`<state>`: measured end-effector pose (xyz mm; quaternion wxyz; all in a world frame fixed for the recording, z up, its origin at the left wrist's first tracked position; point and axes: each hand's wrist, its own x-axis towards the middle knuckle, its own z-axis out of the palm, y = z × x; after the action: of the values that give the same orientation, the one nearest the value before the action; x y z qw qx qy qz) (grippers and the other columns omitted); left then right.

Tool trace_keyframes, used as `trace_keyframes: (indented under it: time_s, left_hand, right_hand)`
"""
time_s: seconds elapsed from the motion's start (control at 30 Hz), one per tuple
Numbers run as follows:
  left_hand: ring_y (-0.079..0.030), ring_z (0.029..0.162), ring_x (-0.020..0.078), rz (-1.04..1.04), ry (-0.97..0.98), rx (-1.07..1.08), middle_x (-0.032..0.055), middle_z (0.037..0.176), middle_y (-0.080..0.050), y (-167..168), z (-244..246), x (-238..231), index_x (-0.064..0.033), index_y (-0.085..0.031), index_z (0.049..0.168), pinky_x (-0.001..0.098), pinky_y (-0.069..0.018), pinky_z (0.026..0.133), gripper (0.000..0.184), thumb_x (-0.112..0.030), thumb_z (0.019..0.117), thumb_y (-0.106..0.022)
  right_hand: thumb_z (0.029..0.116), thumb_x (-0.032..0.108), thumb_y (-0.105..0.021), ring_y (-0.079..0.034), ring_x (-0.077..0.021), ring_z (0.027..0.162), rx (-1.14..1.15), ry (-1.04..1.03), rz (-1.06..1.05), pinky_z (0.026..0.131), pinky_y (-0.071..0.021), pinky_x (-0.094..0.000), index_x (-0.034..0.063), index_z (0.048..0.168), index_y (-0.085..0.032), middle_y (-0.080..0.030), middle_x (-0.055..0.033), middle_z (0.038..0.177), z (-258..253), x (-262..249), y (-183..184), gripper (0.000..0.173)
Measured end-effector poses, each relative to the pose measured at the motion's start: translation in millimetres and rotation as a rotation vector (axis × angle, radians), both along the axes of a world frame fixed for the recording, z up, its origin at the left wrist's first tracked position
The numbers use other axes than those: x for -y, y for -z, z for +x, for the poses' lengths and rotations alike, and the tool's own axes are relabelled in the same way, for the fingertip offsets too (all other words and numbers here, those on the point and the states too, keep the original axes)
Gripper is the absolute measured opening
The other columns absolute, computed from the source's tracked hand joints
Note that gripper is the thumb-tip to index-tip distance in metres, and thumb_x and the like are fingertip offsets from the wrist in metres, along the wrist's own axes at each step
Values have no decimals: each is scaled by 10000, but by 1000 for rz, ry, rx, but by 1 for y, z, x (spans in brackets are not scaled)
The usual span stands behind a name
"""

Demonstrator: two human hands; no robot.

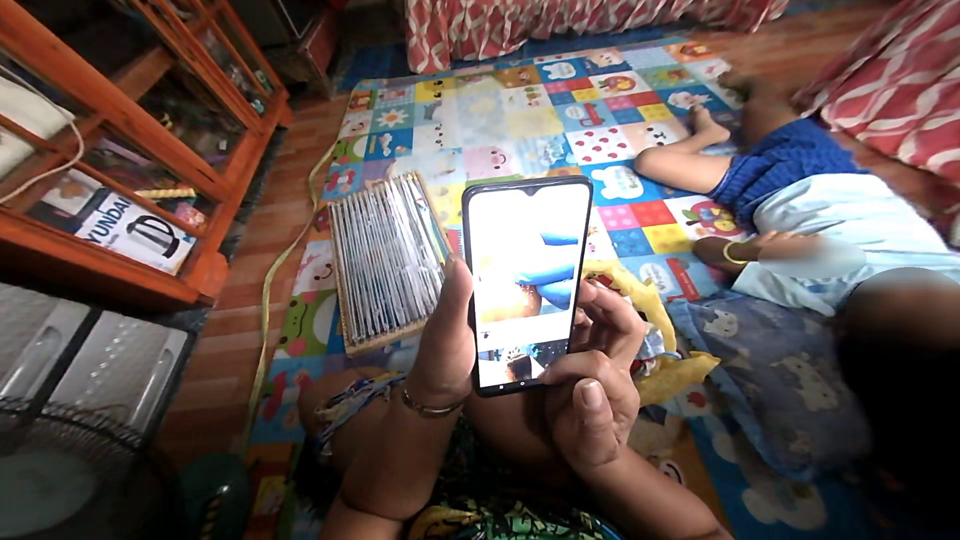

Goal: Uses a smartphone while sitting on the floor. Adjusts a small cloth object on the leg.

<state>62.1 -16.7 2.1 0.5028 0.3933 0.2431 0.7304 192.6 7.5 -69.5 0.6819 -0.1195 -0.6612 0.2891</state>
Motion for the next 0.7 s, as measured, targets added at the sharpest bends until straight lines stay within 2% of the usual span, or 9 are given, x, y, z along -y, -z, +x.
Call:
trace_keyframes:
  time_s: [0.17, 0.3, 0.33, 0.4, 0.47, 0.5, 0.57, 0.7]
  left_hand:
    - [-680, 1100, 56, 18, -30, -21, -73, 1141, -729, -1, 1, 1, -293, -671, 1225, 310, -567, 972, 438, -615, 943, -578]
    - [-682, 1097, 57, 20, -36, -21, -72, 1135, -732, -1, 2, 1, -291, -676, 1216, 310, -571, 965, 435, -615, 942, -579]
    - [-682, 1094, 55, 25, -39, -23, -74, 1132, -732, -1, 2, 0, -289, -679, 1212, 308, -571, 963, 428, -609, 945, -580]
    - [-679, 1097, 43, 46, -61, -40, -82, 1139, -731, -2, 3, 0, -287, -674, 1222, 291, -569, 962, 419, -594, 959, -564]
    - [-676, 1097, 26, 47, -83, -77, -100, 1145, -727, -3, 3, 0, -289, -659, 1241, 264, -566, 959, 432, -600, 965, -539]
    - [-671, 1104, 20, 43, -85, -90, -106, 1157, -722, -4, 2, 1, -293, -650, 1257, 258, -562, 965, 440, -603, 968, -532]
    - [-663, 1112, 15, 41, -83, -103, -110, 1175, -714, -3, 1, 0, -300, -641, 1275, 255, -559, 963, 446, -607, 972, -525]
    - [-671, 1085, 10, 47, -65, -87, -111, 1149, -720, -2, 1, 0, -304, -658, 1246, 247, -567, 937, 426, -604, 975, -523]
  right_hand:
    - [1087, 433, -349, -329, -150, 1456, 14, 5, -1, 1200, -320, -321, 233, 859, -667, -460, 33, 1423, 1, 0, -1, 439]
    - [1084, 434, -356, -328, -150, 1455, 14, 3, -10, 1200, -318, -319, 231, 864, -670, -461, 28, 1422, 0, 0, -1, 433]
    - [1083, 439, -357, -333, -150, 1452, 12, 3, -15, 1198, -320, -320, 231, 906, -684, -459, 27, 1428, 0, 0, -1, 426]
    - [1078, 473, -358, -346, -141, 1444, 11, 4, -23, 1195, -326, -319, 240, 1115, -707, -443, 33, 1461, 1, 0, -1, 422]
    - [1068, 508, -364, -363, -149, 1448, -4, 3, -19, 1200, -335, -334, 268, 1358, -625, -426, 44, 1509, 1, -1, 0, 458]
    - [1062, 517, -368, -372, -154, 1445, -16, 0, -13, 1197, -340, -337, 279, 1405, -589, -424, 47, 1520, 0, -1, 0, 473]
    - [1063, 529, -358, -372, -151, 1439, -17, -1, -3, 1193, -344, -331, 263, 1368, -617, -425, 41, 1506, 0, -1, -1, 480]
    - [1074, 517, -327, -347, -130, 1439, 19, 7, 3, 1187, -332, -300, 244, 1097, -714, -431, 27, 1458, 1, -1, -1, 474]
